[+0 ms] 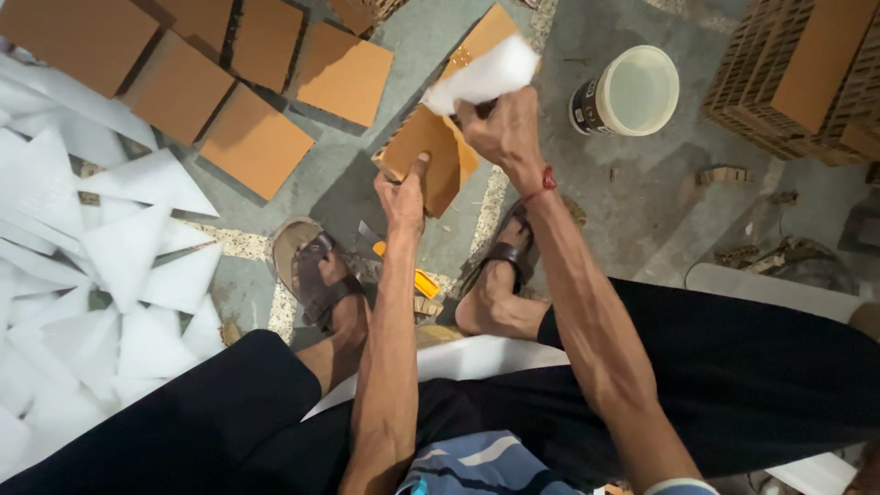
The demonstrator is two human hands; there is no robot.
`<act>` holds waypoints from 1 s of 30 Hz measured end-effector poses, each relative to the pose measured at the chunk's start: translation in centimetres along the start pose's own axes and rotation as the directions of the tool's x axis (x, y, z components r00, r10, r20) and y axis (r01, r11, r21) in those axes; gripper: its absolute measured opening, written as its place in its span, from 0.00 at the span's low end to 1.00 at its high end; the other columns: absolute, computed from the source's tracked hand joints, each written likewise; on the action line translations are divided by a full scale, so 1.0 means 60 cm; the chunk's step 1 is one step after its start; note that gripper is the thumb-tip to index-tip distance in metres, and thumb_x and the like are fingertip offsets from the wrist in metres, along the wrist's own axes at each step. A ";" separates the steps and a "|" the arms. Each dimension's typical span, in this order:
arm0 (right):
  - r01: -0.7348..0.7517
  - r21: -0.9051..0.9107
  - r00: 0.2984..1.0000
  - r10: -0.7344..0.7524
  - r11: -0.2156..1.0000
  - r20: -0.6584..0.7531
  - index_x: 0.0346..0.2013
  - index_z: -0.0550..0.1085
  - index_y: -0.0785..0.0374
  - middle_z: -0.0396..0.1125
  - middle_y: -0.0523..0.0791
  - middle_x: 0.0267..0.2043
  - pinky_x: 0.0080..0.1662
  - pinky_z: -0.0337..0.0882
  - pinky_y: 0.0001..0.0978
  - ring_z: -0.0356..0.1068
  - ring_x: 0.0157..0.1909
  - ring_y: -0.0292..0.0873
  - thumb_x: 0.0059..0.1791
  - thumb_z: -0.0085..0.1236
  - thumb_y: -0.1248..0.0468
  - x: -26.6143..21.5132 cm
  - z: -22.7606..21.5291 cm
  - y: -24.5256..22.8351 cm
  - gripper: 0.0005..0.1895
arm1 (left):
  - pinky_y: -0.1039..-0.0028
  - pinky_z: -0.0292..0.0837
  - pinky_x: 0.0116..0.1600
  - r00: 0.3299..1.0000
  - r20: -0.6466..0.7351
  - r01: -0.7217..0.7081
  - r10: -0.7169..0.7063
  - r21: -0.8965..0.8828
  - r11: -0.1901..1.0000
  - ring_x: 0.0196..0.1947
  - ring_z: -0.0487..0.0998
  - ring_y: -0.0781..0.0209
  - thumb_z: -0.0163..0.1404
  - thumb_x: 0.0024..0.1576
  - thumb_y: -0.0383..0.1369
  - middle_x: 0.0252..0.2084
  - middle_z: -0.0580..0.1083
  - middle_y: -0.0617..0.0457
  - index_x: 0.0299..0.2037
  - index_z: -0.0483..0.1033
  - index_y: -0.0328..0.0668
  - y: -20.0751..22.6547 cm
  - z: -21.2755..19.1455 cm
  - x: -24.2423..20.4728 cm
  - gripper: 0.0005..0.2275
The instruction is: The person sits on the floor and assembles small cardboard boxes. They apply glue to the edges of flat cardboard pieces using a white foam applicator, fold the pieces into box shapes, and secure the joints. The person handles the cardboard pieces one at a time, repeatedly dipping the applicator into a bucket of glue.
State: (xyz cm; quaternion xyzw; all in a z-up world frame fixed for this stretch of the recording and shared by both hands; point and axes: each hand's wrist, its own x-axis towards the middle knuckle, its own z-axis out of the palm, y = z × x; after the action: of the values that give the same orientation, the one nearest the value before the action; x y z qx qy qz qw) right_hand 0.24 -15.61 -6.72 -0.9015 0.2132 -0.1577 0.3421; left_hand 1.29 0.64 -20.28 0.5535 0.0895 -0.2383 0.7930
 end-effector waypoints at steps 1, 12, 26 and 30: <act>-0.021 -0.046 0.999 0.023 0.999 0.043 0.36 0.82 0.66 0.77 0.50 0.29 0.30 0.75 0.33 0.76 0.25 0.42 0.45 0.61 0.65 -0.003 0.001 0.011 0.09 | 0.72 0.76 0.48 1.000 -0.005 0.013 -0.013 -0.018 1.000 0.41 0.80 0.63 0.61 0.54 0.29 0.44 0.80 0.50 0.49 0.78 0.28 -0.002 -0.001 0.002 0.16; -0.097 -0.111 0.990 0.107 0.989 0.086 0.40 0.80 0.69 0.77 0.54 0.36 0.40 0.78 0.37 0.79 0.36 0.49 0.41 0.59 0.66 -0.147 -0.067 0.079 0.15 | 0.72 0.75 0.45 0.998 0.007 0.070 -0.070 -0.148 0.987 0.38 0.80 0.64 0.61 0.53 0.28 0.40 0.80 0.51 0.44 0.79 0.28 -0.030 -0.007 0.015 0.12; 0.039 0.006 0.999 -0.039 0.999 -0.026 0.35 0.80 0.68 0.75 0.52 0.27 0.32 0.73 0.37 0.77 0.27 0.48 0.44 0.63 0.66 0.017 -0.009 -0.001 0.08 | 0.73 0.75 0.49 0.999 0.036 0.004 -0.006 0.034 0.999 0.42 0.79 0.63 0.60 0.55 0.29 0.45 0.80 0.49 0.49 0.78 0.28 0.003 0.002 -0.003 0.14; 0.006 -0.085 0.996 0.001 0.996 0.084 0.36 0.80 0.68 0.76 0.53 0.30 0.35 0.77 0.38 0.78 0.29 0.50 0.41 0.59 0.67 -0.011 -0.018 0.046 0.10 | 0.73 0.76 0.48 0.999 0.011 0.031 -0.032 0.062 0.998 0.42 0.80 0.62 0.61 0.55 0.29 0.44 0.80 0.49 0.48 0.79 0.27 0.009 0.001 -0.004 0.14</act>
State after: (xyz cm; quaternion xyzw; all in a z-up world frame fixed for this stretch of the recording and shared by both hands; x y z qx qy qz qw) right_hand -1.55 -17.74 -7.92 -0.9213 0.2039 -0.1110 0.3118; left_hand 1.31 0.80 -19.67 0.5748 0.0862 -0.2567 0.7721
